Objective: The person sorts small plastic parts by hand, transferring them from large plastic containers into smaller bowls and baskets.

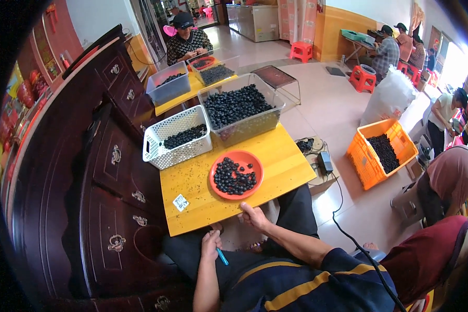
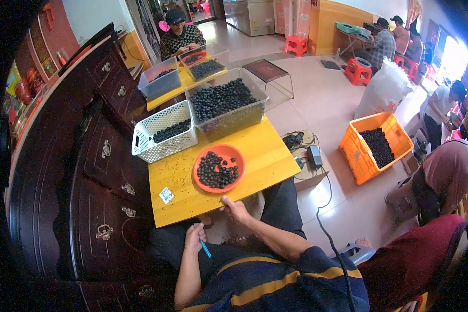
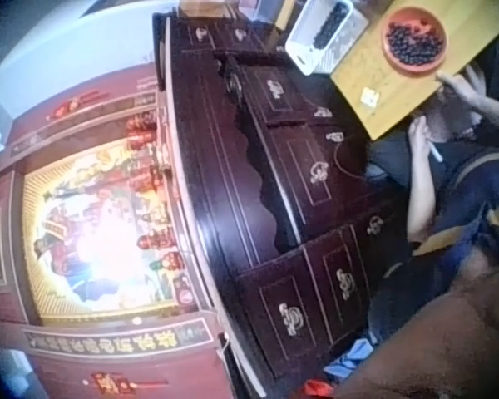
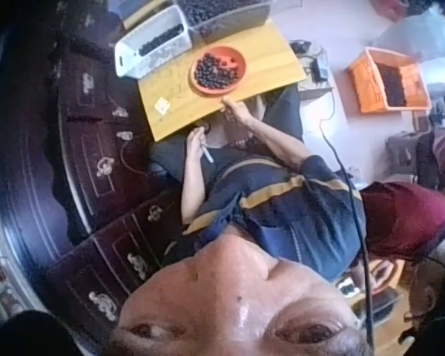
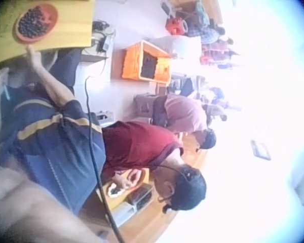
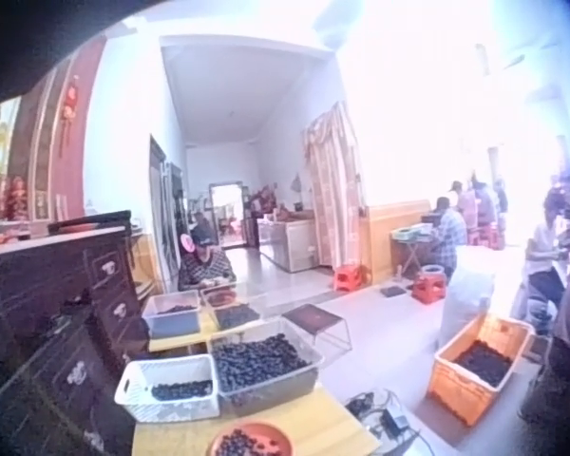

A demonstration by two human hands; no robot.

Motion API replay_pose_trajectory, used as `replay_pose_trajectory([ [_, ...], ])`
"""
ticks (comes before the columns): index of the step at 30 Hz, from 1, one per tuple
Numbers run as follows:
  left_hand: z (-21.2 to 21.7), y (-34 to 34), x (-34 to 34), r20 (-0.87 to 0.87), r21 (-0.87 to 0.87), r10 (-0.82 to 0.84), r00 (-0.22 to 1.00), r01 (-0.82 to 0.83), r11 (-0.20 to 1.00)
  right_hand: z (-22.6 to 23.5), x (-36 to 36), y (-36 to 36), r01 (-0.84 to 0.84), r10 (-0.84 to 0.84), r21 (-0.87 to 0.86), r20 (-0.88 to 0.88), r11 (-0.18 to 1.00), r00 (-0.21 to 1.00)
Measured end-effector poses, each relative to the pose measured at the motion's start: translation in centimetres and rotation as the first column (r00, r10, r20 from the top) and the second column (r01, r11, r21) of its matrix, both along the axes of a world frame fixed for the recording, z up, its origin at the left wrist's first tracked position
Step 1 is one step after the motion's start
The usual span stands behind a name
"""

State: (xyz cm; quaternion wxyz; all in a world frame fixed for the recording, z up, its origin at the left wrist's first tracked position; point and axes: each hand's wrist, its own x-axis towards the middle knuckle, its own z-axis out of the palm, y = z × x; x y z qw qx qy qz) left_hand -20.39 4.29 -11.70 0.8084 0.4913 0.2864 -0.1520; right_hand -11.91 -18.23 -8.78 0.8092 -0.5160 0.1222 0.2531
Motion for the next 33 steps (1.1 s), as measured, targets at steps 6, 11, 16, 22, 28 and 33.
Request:
replay_pose_trajectory([
  [6,0.6,-0.2,-0.3,-0.031,0.000,0.008,0.999,-0.008,1.000,0.5,-0.2,-0.4,-0.043,0.042,-0.041,-0.025,0.998,0.999],
  [11,0.7,-0.6,-1.3,-0.050,-0.153,0.023,0.998,-0.031,0.988,0.8,-1.2,-0.9,-0.127,0.129,0.064,-0.028,0.990,0.991],
  [16,0.1,-1.6,-4.0,-0.103,-0.259,0.067,0.992,-0.092,0.961,0.0,-3.7,-1.3,-0.418,0.519,0.340,-0.304,0.842,0.799],
  [22,0.4,-2.7,-6.8,0.055,-0.473,0.192,0.980,-0.144,0.869,2.9,-3.6,-0.5,-0.215,0.600,0.695,-0.374,0.687,0.707],
  [28,6.4,-3.4,-7.3,0.231,-0.301,0.273,0.934,-0.198,0.933,7.6,-2.1,0.3,0.004,0.402,0.728,-0.384,0.686,0.832],
  [33,10.8,-4.8,-4.6,0.503,0.417,-0.089,0.860,-0.151,0.896,6.1,-2.4,0.8,0.065,0.326,0.738,-0.373,0.671,0.869],
])
